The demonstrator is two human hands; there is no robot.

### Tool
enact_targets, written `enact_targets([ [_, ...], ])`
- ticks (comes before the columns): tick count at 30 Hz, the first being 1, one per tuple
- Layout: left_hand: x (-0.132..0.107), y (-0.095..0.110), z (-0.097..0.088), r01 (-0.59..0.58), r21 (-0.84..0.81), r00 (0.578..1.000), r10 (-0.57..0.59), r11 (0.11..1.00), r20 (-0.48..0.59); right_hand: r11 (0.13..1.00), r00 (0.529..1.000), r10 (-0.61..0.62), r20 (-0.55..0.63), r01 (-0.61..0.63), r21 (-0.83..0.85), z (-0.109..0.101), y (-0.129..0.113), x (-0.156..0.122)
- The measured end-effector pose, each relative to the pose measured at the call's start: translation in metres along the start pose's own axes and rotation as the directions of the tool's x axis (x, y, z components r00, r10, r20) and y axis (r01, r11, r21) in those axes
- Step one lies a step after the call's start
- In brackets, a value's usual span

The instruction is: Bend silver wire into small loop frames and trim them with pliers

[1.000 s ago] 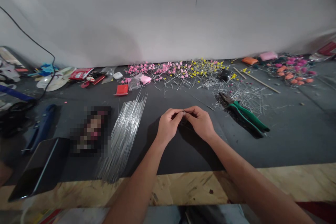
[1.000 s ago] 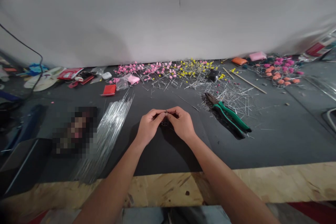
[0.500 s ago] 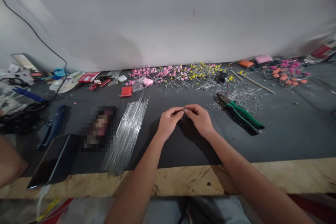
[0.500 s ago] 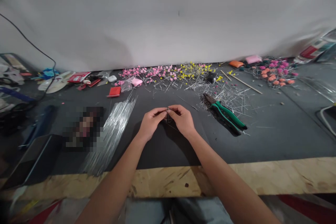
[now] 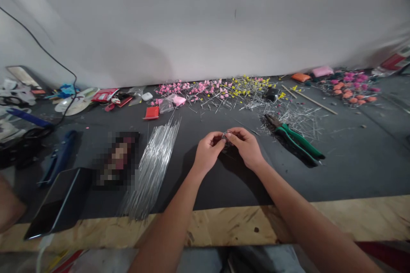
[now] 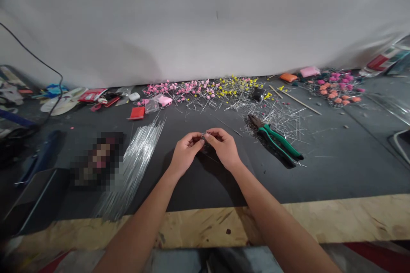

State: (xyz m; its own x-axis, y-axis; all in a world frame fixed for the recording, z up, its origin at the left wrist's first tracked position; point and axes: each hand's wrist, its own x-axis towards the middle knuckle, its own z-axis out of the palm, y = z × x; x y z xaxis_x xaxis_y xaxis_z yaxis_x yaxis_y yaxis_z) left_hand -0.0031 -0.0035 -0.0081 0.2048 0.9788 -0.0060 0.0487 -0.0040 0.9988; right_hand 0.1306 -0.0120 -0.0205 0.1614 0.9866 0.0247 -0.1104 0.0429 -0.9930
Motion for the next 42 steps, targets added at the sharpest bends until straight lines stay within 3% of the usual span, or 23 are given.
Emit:
enact_targets([
  [4,0.002,0.001,0.002,0.040,-0.048,0.998,-0.042,0.998,-0.051,0.996,1.000,0.021,0.008,-0.021,0.084,0.001,-0.001,0.002],
  [7,0.004,0.001,0.002,0.077,-0.091,0.993,-0.084,0.993,-0.082,0.998,0.998,0.026,-0.057,-0.023,0.053,-0.013,-0.009,0.007],
  [10,0.004,0.002,0.003,0.096,-0.101,0.989,-0.106,0.990,-0.100,0.987,0.988,-0.053,-0.143,0.030,-0.156,-0.049,-0.025,0.011],
  [12,0.003,0.003,0.003,0.108,-0.097,0.987,-0.118,0.989,-0.108,0.923,0.983,-0.111,-0.148,0.046,-0.382,-0.082,-0.035,0.012],
  [14,0.003,0.004,0.003,0.119,-0.087,0.986,-0.128,0.989,-0.110,0.762,0.984,-0.095,-0.152,-0.026,-0.647,-0.118,-0.041,0.010],
  [15,0.002,0.004,0.003,0.121,-0.080,0.986,-0.129,0.989,-0.107,0.630,0.989,-0.054,-0.137,-0.072,-0.773,-0.134,-0.042,0.008],
  [18,0.001,0.005,0.002,0.120,-0.066,0.987,-0.126,0.991,-0.096,0.284,0.995,-0.021,-0.101,-0.091,-0.955,-0.172,-0.035,0.003],
  [21,0.000,0.005,0.002,0.121,-0.071,0.988,-0.127,0.990,-0.089,0.152,0.991,0.043,-0.125,-0.130,-0.980,-0.189,-0.024,0.000],
  [25,0.000,0.002,0.001,0.096,-0.085,0.990,-0.104,0.992,-0.092,0.174,0.997,0.050,-0.060,-0.068,-0.982,-0.189,-0.026,0.000],
  [27,-0.001,0.001,0.000,0.079,-0.108,0.990,-0.090,0.991,-0.105,0.216,0.992,0.090,-0.092,-0.110,-0.970,-0.183,-0.035,-0.002],
  [30,-0.003,0.003,0.000,0.054,-0.120,0.987,-0.072,0.991,-0.146,0.379,0.966,0.215,-0.141,-0.215,-0.900,-0.170,-0.052,-0.011],
  [32,-0.005,0.004,0.001,0.036,-0.097,0.984,-0.052,0.995,-0.169,0.565,0.947,0.265,-0.181,-0.304,-0.767,-0.159,-0.063,-0.021],
  [34,-0.008,0.005,0.002,0.011,-0.083,0.983,-0.026,0.996,-0.181,0.709,0.853,0.426,-0.302,-0.522,-0.475,-0.146,-0.072,-0.034],
  [35,-0.009,0.006,0.003,-0.002,-0.083,0.983,-0.013,0.997,-0.182,0.748,0.810,0.507,-0.294,-0.583,-0.318,-0.141,-0.074,-0.041],
  [38,-0.012,0.006,0.005,-0.026,-0.079,0.986,0.013,0.997,-0.164,0.727,0.739,0.653,-0.165,-0.673,-0.134,-0.126,-0.077,-0.062],
  [42,-0.014,0.003,0.009,-0.006,-0.075,0.994,-0.002,0.997,-0.112,0.739,0.742,0.670,0.035,-0.662,-0.128,-0.109,-0.073,-0.083],
])
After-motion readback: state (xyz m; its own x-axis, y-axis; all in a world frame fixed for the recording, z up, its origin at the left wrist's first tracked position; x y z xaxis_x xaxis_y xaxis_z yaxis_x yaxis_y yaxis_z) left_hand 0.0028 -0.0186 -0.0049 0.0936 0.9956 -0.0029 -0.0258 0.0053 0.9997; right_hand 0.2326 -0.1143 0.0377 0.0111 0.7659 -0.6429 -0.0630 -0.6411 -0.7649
